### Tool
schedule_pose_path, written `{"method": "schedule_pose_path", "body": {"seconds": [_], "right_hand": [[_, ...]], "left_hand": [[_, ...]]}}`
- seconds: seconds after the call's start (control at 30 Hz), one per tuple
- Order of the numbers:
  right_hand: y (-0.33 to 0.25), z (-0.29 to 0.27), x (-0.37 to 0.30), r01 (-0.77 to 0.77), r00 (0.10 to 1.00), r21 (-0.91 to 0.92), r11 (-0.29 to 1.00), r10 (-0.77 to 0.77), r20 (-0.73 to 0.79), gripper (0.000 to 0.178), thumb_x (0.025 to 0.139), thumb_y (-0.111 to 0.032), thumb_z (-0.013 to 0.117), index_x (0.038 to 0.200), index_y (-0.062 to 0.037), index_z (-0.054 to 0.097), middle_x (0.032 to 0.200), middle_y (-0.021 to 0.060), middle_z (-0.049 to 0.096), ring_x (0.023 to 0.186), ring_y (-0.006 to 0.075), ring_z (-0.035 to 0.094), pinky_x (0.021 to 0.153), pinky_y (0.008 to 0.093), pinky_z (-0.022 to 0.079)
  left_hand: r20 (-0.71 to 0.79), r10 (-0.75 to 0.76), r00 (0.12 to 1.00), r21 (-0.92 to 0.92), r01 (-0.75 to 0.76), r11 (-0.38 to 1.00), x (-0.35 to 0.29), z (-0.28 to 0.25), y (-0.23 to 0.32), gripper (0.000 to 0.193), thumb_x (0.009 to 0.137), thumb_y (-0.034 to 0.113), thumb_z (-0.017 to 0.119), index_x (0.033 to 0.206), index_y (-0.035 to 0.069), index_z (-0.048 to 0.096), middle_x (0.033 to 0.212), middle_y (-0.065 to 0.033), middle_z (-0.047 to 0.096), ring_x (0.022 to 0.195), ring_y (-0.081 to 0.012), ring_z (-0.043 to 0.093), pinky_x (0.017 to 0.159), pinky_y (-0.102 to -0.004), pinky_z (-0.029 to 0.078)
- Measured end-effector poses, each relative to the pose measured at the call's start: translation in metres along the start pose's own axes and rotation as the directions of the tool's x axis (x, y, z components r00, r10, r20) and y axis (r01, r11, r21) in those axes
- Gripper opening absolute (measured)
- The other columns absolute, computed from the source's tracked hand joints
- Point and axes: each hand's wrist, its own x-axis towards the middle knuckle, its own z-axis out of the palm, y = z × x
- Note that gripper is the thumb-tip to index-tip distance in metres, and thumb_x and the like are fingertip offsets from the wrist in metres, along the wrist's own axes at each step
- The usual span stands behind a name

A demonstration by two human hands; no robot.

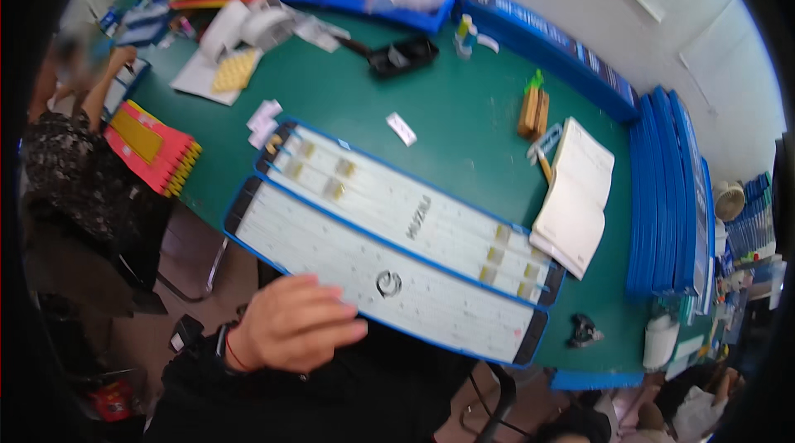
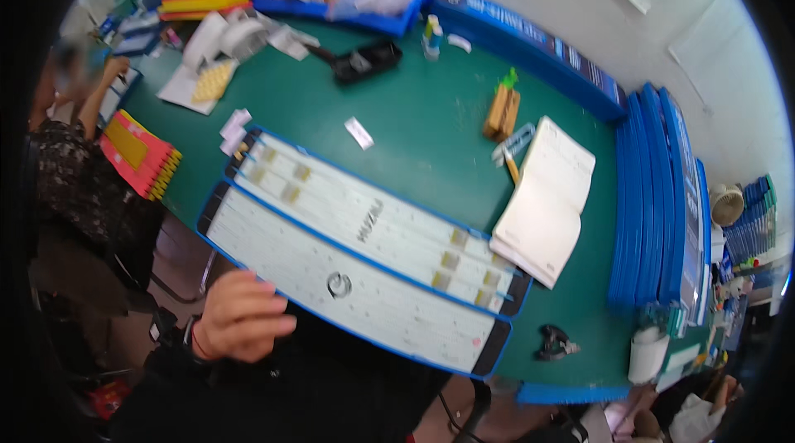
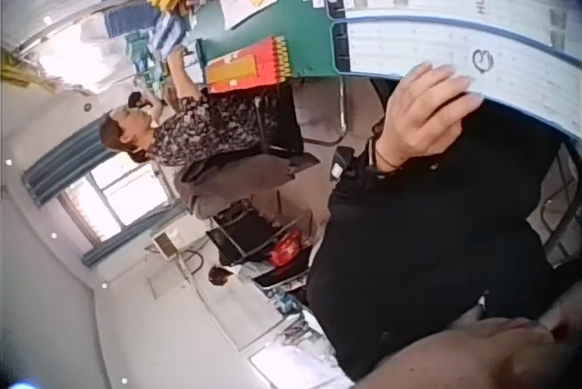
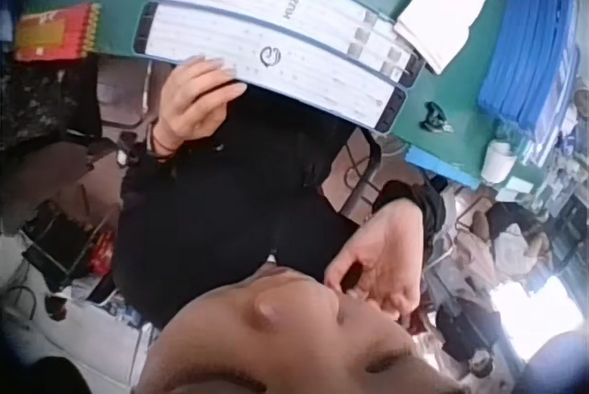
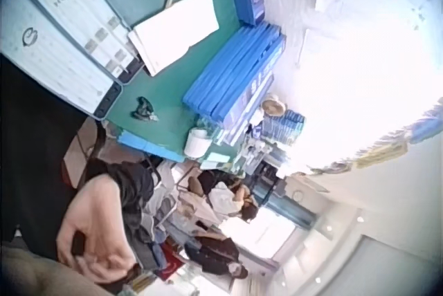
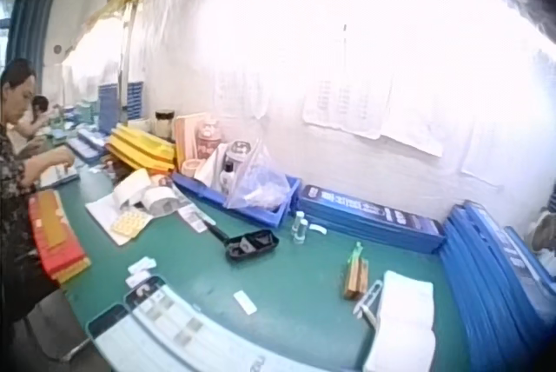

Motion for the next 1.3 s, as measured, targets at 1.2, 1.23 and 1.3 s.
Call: {"method": "schedule_pose_path", "body": {"seconds": [1.2, 1.23, 1.3], "right_hand": [[0.028, 0.139, -0.232, -0.854, -0.292, -0.288, 0.434, 0.059, 0.955, 0.007, 0.077, -0.006, 0.066, 0.079, -0.0048, 0.060, 0.076, 0.0093, 0.056, 0.079, 0.0303, 0.056, 0.067, 0.0400, 0.044], [0.026, 0.138, -0.232, -0.850, -0.271, -0.270, 0.452, 0.063, 0.960, 0.006, 0.077, -0.005, 0.065, 0.079, -0.0045, 0.060, 0.075, 0.0096, 0.055, 0.078, 0.0304, 0.055, 0.066, 0.0400, 0.043], [0.021, 0.136, -0.231, -0.855, -0.261, -0.259, 0.449, 0.059, 0.964, 0.007, 0.077, -0.002, 0.063, 0.081, -0.0045, 0.058, 0.079, 0.0106, 0.055, 0.079, 0.0312, 0.055, 0.068, 0.0399, 0.043]], "left_hand": [[-0.076, -0.342, 0.937, 0.117, 0.349, 0.930, -0.034, 0.012, -0.042, 0.028, 0.079, 0.013, 0.062, 0.106, 0.009, 0.069, 0.109, -0.0080, 0.066, 0.109, -0.0277, 0.061, 0.101, -0.0449, 0.042], [-0.122, -0.426, 0.896, 0.128, 0.440, 0.889, -0.041, 0.003, -0.052, 0.034, 0.079, 0.014, 0.063, 0.111, 0.005, 0.066, 0.115, -0.0113, 0.064, 0.113, -0.0312, 0.058, 0.102, -0.0469, 0.040], [-0.213, -0.587, 0.781, 0.160, 0.620, 0.768, -0.045, -0.008, -0.066, 0.043, 0.079, 0.017, 0.063, 0.119, 0.001, 0.061, 0.123, -0.0148, 0.059, 0.119, -0.0335, 0.053, 0.105, -0.0483, 0.035]]}}
